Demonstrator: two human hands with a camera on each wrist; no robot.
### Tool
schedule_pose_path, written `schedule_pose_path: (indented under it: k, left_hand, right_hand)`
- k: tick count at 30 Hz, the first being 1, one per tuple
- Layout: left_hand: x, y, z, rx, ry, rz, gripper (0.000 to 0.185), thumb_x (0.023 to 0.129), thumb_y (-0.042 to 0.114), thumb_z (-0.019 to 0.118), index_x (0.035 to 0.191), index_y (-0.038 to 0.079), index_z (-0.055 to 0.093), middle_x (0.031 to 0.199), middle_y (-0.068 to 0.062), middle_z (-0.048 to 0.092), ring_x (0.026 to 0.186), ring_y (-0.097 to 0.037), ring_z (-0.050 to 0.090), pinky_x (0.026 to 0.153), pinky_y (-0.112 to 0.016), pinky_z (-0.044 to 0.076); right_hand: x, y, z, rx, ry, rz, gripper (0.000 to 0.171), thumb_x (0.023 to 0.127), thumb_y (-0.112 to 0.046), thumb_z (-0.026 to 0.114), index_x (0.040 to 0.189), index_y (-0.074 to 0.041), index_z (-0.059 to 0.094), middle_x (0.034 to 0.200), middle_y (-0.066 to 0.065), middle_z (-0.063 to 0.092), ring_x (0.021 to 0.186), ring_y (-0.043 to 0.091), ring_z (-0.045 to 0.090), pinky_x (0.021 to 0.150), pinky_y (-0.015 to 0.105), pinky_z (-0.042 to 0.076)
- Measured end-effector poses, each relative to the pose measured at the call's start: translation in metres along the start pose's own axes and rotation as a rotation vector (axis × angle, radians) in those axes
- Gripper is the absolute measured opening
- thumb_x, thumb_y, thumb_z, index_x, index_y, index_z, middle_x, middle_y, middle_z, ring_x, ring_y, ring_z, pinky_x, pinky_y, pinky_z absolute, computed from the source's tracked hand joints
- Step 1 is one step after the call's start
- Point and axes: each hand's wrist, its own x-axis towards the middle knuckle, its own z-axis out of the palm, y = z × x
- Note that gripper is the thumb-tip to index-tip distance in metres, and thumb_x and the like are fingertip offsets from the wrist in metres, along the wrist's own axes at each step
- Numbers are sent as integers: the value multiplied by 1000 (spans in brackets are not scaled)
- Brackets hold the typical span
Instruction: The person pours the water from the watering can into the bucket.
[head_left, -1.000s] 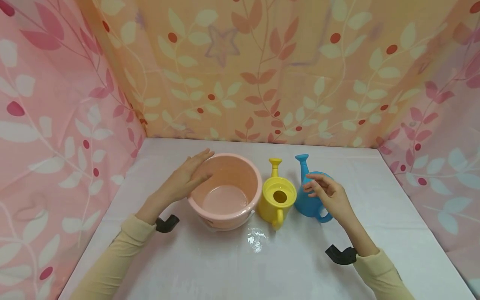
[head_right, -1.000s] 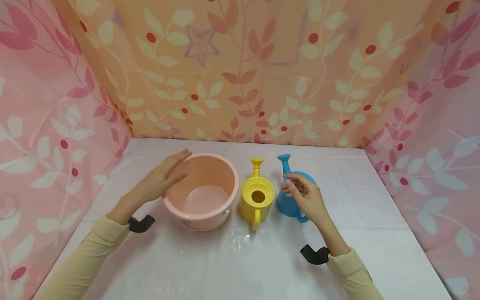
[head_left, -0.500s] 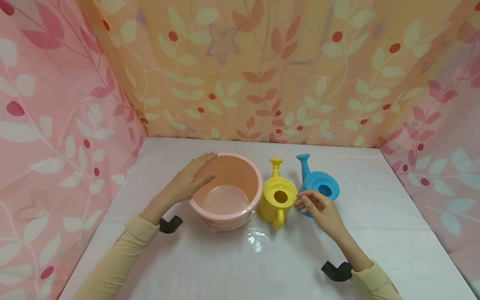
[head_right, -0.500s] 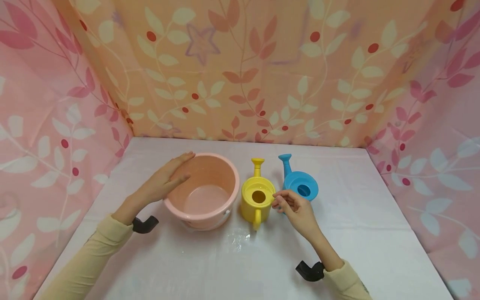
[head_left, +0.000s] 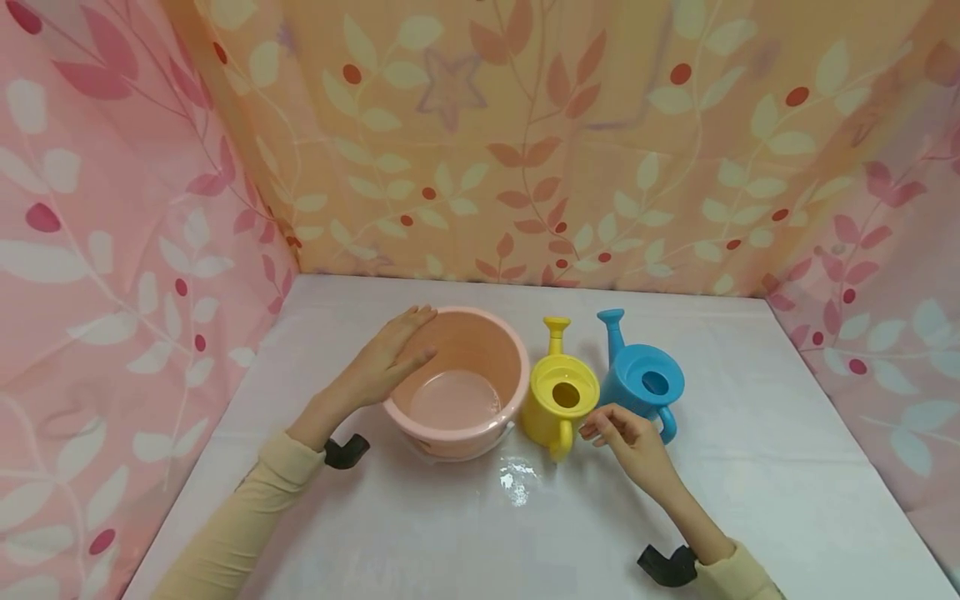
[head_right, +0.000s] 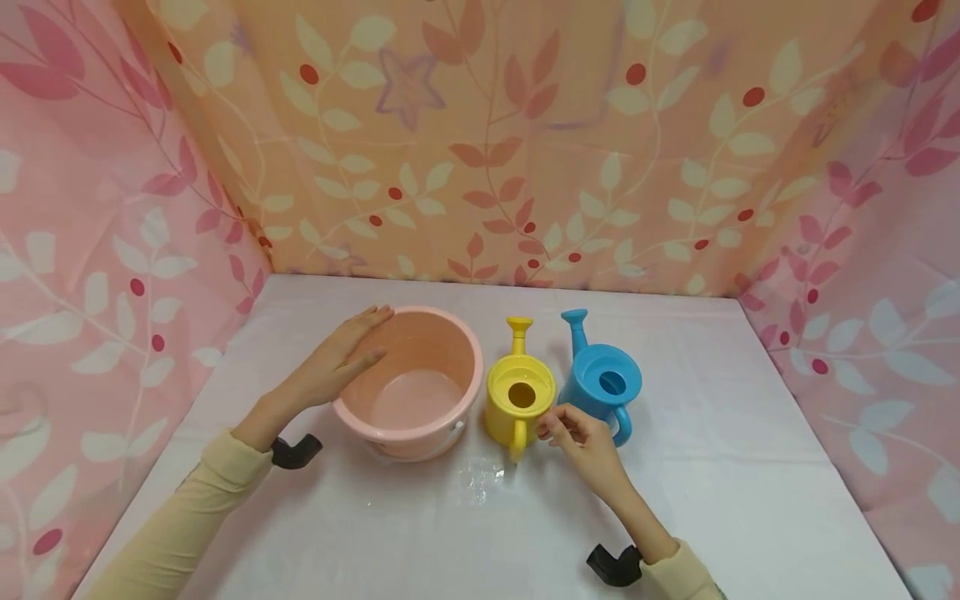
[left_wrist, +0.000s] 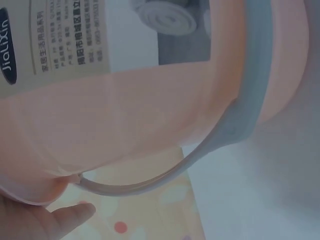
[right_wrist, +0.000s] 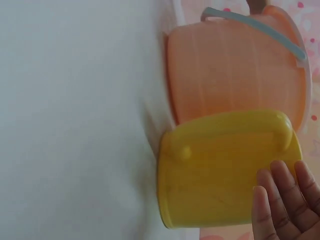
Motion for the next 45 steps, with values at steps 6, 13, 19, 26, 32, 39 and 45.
schedule_pose_path:
  k: [6, 13, 19, 26, 32, 39, 45]
  left_hand:
    - [0, 1, 0, 20, 3, 2, 61, 95, 50, 41, 147, 21, 28, 152, 0, 26, 141, -25, 17, 111, -53, 18]
    - [-1, 0, 1, 50, -14, -13, 62, 95, 52, 40, 148, 22, 25, 153, 1, 23, 142, -21, 14, 113, -51, 15]
    - [-2, 1, 2, 50, -12, -20, 63, 94, 52, 40, 148, 23, 25, 153, 2, 22, 143, -19, 13, 114, -49, 14]
    - [-2, 2, 1, 41, -5, -16, 63, 94, 52, 41, 147, 22, 27, 153, 0, 23, 142, -20, 14, 115, -47, 12]
    - [-1, 2, 1, 39, -3, -21, 63, 94, 53, 42, 147, 23, 27, 153, 2, 23, 143, -19, 13, 115, -46, 12]
    - [-2, 1, 1, 32, 4, -29, 62, 94, 52, 43, 147, 24, 27, 153, 0, 25, 143, -17, 13, 114, -48, 13]
    - [-2, 1, 1, 34, 1, -36, 63, 93, 53, 43, 147, 24, 27, 153, 1, 24, 143, -16, 12, 113, -49, 14]
  right_hand:
    - [-6, 24, 15, -59, 16, 38, 8, 92, -20, 58, 94, -15, 63, 86, -4, 68, 82, 8, 61, 70, 27, 53]
    - [-9, 28, 30, -155, 31, 56, 11, 87, -15, 64, 98, -12, 65, 89, -3, 67, 84, 7, 59, 72, 24, 52]
    - [-10, 29, 42, -86, 35, 59, 13, 88, -17, 64, 101, -13, 64, 94, -3, 67, 90, 6, 59, 79, 27, 52]
    - [-12, 31, 53, 92, 38, 34, 14, 94, -19, 55, 103, -11, 62, 97, 4, 68, 93, 12, 61, 83, 21, 50]
    - [-12, 29, 57, 168, 26, 66, 19, 96, -21, 51, 105, -6, 58, 99, 7, 66, 96, 16, 62, 85, 20, 50]
    - [-13, 26, 58, 205, 5, 70, 24, 99, -20, 44, 106, 1, 54, 94, 12, 64, 91, 16, 60, 85, 19, 49]
    - [-16, 27, 58, 250, 10, 78, 26, 102, -16, 36, 107, 7, 48, 92, 20, 54, 89, 22, 54, 81, 19, 48]
